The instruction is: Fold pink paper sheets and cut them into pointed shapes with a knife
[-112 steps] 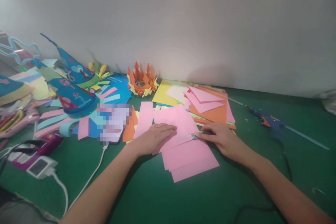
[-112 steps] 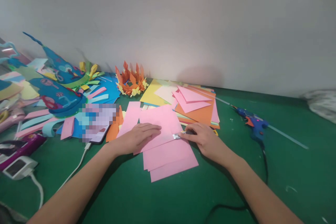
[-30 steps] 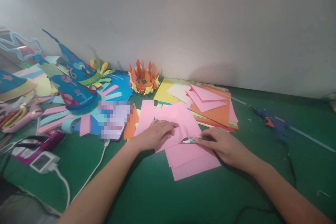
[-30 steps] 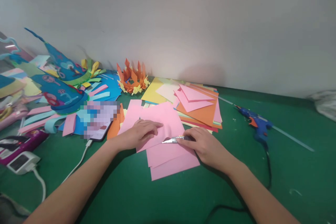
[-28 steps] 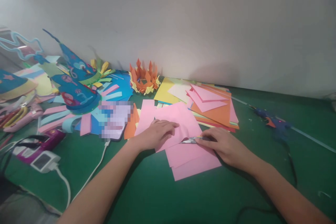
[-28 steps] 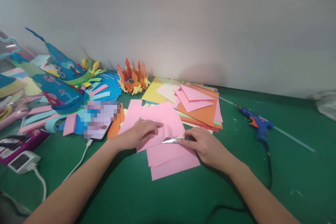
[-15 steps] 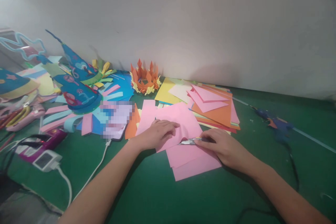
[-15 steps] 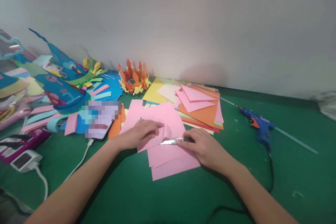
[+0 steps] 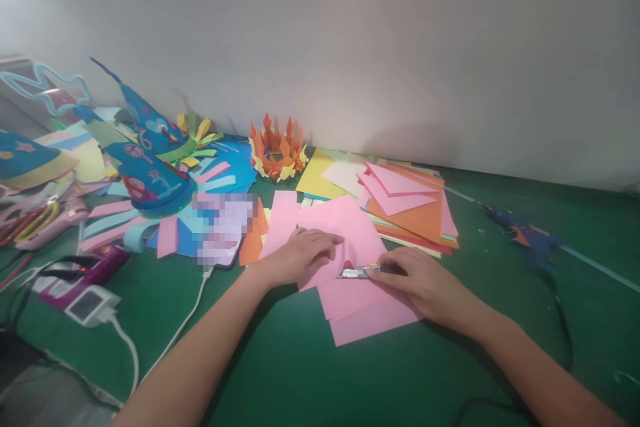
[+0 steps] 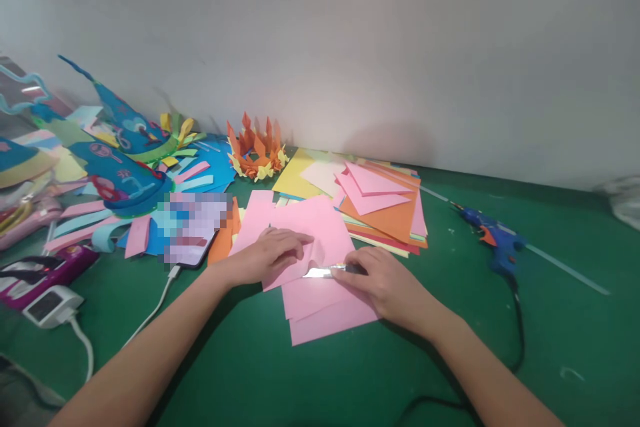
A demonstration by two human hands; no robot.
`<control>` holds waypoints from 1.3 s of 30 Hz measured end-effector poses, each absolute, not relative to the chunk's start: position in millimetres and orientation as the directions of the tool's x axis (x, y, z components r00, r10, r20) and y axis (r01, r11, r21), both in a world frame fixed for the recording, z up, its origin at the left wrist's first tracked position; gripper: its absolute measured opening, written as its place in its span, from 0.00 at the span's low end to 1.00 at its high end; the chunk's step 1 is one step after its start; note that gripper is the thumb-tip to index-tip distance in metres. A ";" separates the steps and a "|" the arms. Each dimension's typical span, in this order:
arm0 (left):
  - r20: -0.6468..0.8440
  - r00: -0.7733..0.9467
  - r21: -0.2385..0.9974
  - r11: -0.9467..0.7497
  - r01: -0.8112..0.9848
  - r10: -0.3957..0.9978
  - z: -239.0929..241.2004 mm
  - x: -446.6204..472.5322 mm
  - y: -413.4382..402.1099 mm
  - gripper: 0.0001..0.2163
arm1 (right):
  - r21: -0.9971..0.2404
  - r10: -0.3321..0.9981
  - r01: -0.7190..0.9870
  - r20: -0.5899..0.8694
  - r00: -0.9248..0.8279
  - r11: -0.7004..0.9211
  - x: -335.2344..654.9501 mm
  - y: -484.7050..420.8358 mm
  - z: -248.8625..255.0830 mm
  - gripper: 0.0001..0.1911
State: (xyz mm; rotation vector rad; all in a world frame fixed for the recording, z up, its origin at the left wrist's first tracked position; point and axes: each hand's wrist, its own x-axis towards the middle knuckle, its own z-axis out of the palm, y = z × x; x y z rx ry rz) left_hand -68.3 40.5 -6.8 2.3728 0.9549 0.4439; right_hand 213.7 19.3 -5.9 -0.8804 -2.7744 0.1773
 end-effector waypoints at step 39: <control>0.091 0.694 0.568 -0.610 0.552 0.714 -6.2 -67.9 40.4 0.05 | -0.157 0.510 0.486 0.214 -0.833 0.860 197.4 14.0 -7.0 0.20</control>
